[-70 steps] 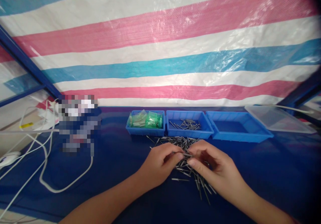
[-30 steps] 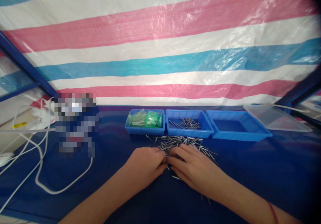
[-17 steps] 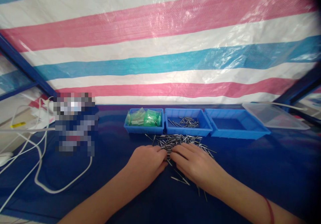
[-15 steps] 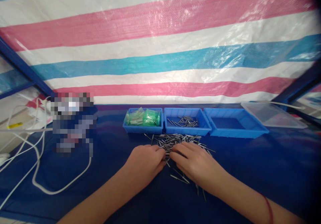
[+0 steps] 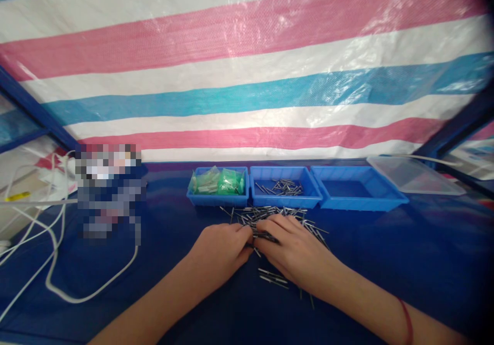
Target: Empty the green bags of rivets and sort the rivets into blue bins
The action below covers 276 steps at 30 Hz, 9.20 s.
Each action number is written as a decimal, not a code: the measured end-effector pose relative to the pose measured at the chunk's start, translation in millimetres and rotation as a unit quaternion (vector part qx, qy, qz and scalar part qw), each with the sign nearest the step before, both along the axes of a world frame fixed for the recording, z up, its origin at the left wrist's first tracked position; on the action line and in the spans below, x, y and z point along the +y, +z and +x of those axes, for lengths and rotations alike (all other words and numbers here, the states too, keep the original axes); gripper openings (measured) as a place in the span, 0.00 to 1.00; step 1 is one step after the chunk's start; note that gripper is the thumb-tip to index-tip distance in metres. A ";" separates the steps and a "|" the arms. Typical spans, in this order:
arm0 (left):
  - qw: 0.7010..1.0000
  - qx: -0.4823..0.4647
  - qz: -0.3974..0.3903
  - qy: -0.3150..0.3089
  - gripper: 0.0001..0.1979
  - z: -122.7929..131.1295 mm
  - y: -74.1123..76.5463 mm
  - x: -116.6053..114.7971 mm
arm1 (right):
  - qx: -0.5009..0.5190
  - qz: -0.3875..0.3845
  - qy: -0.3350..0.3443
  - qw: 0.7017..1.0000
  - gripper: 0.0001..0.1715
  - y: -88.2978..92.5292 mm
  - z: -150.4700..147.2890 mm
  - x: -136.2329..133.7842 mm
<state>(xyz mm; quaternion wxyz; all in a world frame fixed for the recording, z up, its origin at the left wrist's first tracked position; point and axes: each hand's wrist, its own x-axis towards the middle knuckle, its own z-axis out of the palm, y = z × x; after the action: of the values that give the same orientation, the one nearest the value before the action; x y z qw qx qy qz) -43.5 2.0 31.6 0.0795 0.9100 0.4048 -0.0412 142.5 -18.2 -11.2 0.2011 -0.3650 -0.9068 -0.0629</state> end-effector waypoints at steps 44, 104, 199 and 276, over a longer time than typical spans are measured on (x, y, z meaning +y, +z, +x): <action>0.923 -0.371 -0.098 0.037 0.08 25.1 -29.2 -15.5 | 0.380 -0.071 -0.001 0.922 0.03 11.1 10.3 -12.1; 0.994 0.090 0.067 -0.019 0.09 48.2 2.3 10.1 | 0.072 -0.101 -0.026 0.992 0.09 16.8 27.2 3.1; 0.943 -0.332 -0.020 0.027 0.17 24.8 -8.8 6.7 | 0.293 0.002 -0.075 0.953 0.05 25.9 51.1 17.3; 0.790 -0.527 -0.276 0.145 0.11 42.3 -29.4 2.9 | 0.456 -0.282 -0.035 0.843 0.07 4.9 26.1 -6.9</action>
<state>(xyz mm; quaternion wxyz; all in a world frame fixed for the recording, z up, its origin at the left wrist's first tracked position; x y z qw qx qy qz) -1.2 4.9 2.2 0.5335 0.6603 0.3986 0.3472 168.6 -25.0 -6.3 0.4776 -0.4255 -0.6780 0.3622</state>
